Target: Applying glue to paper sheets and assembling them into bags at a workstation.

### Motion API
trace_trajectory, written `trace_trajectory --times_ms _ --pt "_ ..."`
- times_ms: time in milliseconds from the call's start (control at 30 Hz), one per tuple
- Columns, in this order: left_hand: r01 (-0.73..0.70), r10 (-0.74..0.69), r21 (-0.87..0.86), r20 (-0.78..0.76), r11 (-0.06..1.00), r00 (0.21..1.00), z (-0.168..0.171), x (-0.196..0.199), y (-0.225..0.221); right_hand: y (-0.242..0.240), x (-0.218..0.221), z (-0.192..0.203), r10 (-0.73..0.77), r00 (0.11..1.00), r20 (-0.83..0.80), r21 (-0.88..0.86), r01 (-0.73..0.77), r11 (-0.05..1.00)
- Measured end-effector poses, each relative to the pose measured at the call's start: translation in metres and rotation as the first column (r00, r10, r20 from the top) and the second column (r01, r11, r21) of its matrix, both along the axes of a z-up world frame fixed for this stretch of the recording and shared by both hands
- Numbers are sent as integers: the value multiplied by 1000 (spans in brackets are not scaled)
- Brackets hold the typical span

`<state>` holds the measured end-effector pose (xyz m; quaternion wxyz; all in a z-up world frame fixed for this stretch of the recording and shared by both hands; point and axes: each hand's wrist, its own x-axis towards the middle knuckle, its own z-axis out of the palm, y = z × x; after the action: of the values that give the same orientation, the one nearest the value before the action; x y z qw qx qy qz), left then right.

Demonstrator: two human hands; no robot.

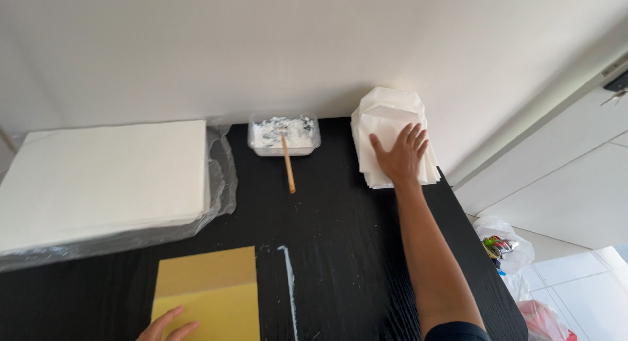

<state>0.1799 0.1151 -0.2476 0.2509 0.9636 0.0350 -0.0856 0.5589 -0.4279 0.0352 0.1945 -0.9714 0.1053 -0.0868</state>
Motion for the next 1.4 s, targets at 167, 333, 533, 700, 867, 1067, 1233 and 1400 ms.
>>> trace_trajectory --times_ms 167,333,533,700,867,1067,1233,1400 --pt "-262 193 213 299 941 935 101 -21 -70 10 -69 23 13 998 56 86 -18 996" --pt "-504 317 208 567 838 761 118 -40 -87 95 -235 52 94 995 -17 263 -86 961" --pt "-388 373 138 120 911 920 193 -65 -87 189 -393 -96 595 804 27 148 -592 792" --pt "-307 317 -87 132 948 939 192 -92 -95 221 -435 -119 433 891 -134 392 -353 849" --pt "-487 464 -514 -184 706 867 300 -134 -101 231 -475 -12 257 961 -102 697 -115 708" --pt "-159 360 -736 122 658 925 306 -150 -99 229 -486 6 320 910 263 791 -394 469" --pt "76 -56 -134 150 988 987 257 -114 -94 241 -472 15 414 898 -150 652 -226 724" --pt "210 -198 268 -72 940 978 248 -88 -92 242 -480 12 463 852 -245 418 -338 843"
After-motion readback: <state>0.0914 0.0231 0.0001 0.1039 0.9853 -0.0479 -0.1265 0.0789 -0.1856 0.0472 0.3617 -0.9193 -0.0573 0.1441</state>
